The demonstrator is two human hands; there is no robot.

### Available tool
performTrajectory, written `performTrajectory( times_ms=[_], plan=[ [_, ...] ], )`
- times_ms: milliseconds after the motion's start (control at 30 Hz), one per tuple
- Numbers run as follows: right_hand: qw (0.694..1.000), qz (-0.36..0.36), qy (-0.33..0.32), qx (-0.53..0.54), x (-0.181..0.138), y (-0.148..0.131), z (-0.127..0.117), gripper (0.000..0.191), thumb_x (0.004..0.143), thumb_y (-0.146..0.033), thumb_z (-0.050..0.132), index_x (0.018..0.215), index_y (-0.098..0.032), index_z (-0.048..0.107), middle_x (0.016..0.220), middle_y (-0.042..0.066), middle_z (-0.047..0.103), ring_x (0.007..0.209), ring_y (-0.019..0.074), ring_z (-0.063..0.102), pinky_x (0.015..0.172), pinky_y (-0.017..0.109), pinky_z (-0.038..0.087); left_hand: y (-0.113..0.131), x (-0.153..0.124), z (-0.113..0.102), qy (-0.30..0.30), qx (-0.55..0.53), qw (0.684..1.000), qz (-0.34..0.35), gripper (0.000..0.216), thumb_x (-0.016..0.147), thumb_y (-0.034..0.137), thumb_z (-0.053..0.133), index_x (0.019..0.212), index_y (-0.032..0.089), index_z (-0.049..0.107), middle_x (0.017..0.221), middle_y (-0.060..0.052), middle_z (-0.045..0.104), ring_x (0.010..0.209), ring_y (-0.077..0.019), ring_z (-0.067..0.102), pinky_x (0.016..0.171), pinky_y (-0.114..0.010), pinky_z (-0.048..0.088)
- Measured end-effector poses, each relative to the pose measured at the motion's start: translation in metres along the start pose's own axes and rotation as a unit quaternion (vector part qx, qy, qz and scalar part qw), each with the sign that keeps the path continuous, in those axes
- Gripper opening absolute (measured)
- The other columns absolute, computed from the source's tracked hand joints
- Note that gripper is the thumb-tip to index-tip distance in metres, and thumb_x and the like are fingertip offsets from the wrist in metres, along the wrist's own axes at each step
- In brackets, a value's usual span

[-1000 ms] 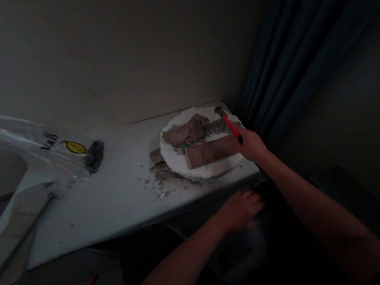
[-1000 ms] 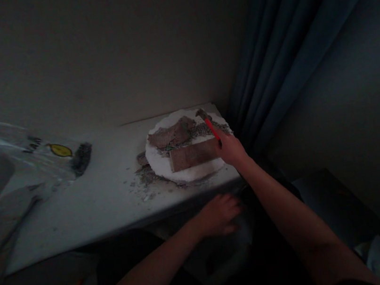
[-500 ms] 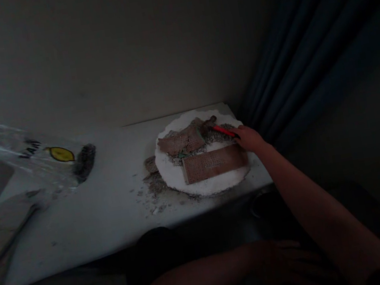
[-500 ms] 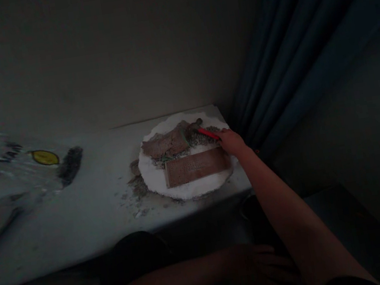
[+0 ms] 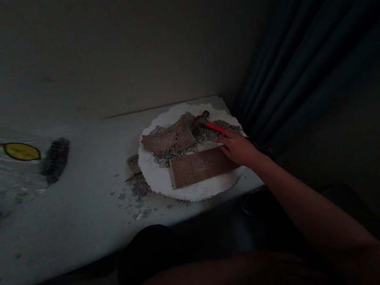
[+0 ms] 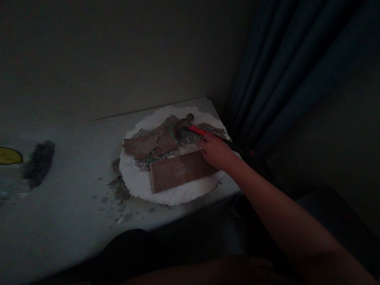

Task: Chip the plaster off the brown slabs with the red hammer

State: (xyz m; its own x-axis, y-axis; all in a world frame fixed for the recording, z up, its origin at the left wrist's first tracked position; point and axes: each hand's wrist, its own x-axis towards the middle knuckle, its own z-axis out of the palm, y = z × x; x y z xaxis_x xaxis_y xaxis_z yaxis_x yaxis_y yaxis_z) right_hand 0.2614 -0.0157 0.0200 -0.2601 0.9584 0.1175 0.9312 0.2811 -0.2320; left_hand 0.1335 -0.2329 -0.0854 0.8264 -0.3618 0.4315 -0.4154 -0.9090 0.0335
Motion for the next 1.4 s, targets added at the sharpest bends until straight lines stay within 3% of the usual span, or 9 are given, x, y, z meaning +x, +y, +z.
performTrajectory(
  times_ms=[67,233,367,500,833,967,1133,1400],
  plan=[
    [0.999,-0.021,-0.039,0.018,0.001,-0.010,-0.002,0.028,0.097,-0.016,0.050,0.115,-0.017,0.071,0.117,0.012,0.065,0.105,0.0232,0.062,0.094,0.036,0.047,-0.004,0.003,0.002,-0.002,-0.027,0.999,0.017,0.061,0.071,0.076,0.054,0.131,0.067,0.051,0.152,0.038,0.029,0.155,-0.0165,0.009,0.100,-0.048,0.047],
    [0.989,-0.051,-0.132,0.032,0.000,-0.030,-0.002,0.022,0.091,-0.013,0.054,0.100,-0.020,0.072,0.103,0.008,0.072,0.091,0.0204,0.064,0.079,0.029,0.043,-0.013,0.020,-0.008,0.022,-0.005,0.992,0.125,0.059,0.083,0.078,0.036,0.131,0.054,0.061,0.147,0.020,0.050,0.150,-0.0150,0.031,0.116,-0.030,0.034],
    [0.983,-0.052,-0.172,0.041,0.005,-0.029,0.004,0.020,0.082,-0.012,0.057,0.096,-0.020,0.069,0.098,0.007,0.073,0.085,0.0198,0.063,0.069,0.028,0.037,-0.012,0.029,-0.010,0.009,0.002,0.993,0.121,0.065,0.083,0.079,0.038,0.132,0.045,0.065,0.146,0.011,0.055,0.143,-0.0216,0.043,0.119,-0.035,0.034],
    [0.981,-0.044,-0.183,0.038,0.009,-0.026,0.009,0.017,0.080,-0.017,0.059,0.095,-0.019,0.065,0.098,0.007,0.072,0.080,0.0188,0.059,0.063,0.028,0.032,-0.011,0.034,-0.001,0.054,-0.046,0.990,0.124,0.070,0.085,0.079,0.034,0.128,0.037,0.070,0.141,0.003,0.062,0.135,-0.0234,0.053,0.115,-0.037,0.039],
    [0.982,-0.035,-0.177,0.051,0.007,-0.021,0.014,0.009,0.081,-0.019,0.060,0.089,-0.019,0.061,0.095,0.006,0.070,0.077,0.0165,0.056,0.063,0.027,0.030,-0.015,0.040,-0.005,0.042,-0.050,0.990,0.123,0.061,0.083,0.077,0.039,0.124,0.044,0.071,0.138,0.008,0.063,0.136,-0.0198,0.052,0.111,-0.031,0.042],
    [0.982,-0.041,-0.176,0.055,0.007,-0.021,0.014,0.007,0.080,-0.019,0.060,0.087,-0.019,0.060,0.090,0.005,0.070,0.076,0.0159,0.056,0.062,0.027,0.029,-0.020,0.042,-0.006,0.087,-0.055,0.986,0.134,0.054,0.083,0.073,0.045,0.116,0.043,0.075,0.133,0.005,0.067,0.131,-0.0205,0.056,0.103,-0.032,0.049],
    [0.980,-0.057,-0.181,0.067,0.010,-0.020,0.014,0.005,0.079,-0.018,0.059,0.084,-0.019,0.059,0.086,0.004,0.068,0.072,0.0154,0.054,0.061,0.027,0.029,-0.018,0.040,0.009,0.124,-0.065,0.981,0.133,0.052,0.085,0.070,0.042,0.116,0.045,0.075,0.131,0.005,0.068,0.126,-0.0205,0.059,0.102,-0.034,0.050],
    [0.977,-0.056,-0.182,0.094,0.009,-0.017,0.015,0.007,0.080,-0.017,0.060,0.087,-0.019,0.061,0.088,0.005,0.069,0.073,0.0156,0.055,0.061,0.027,0.030,-0.005,0.040,0.033,0.087,-0.067,0.990,0.091,0.060,0.077,0.074,0.045,0.126,0.048,0.068,0.142,0.007,0.059,0.132,-0.0251,0.055,0.099,-0.043,0.053]
  ],
)
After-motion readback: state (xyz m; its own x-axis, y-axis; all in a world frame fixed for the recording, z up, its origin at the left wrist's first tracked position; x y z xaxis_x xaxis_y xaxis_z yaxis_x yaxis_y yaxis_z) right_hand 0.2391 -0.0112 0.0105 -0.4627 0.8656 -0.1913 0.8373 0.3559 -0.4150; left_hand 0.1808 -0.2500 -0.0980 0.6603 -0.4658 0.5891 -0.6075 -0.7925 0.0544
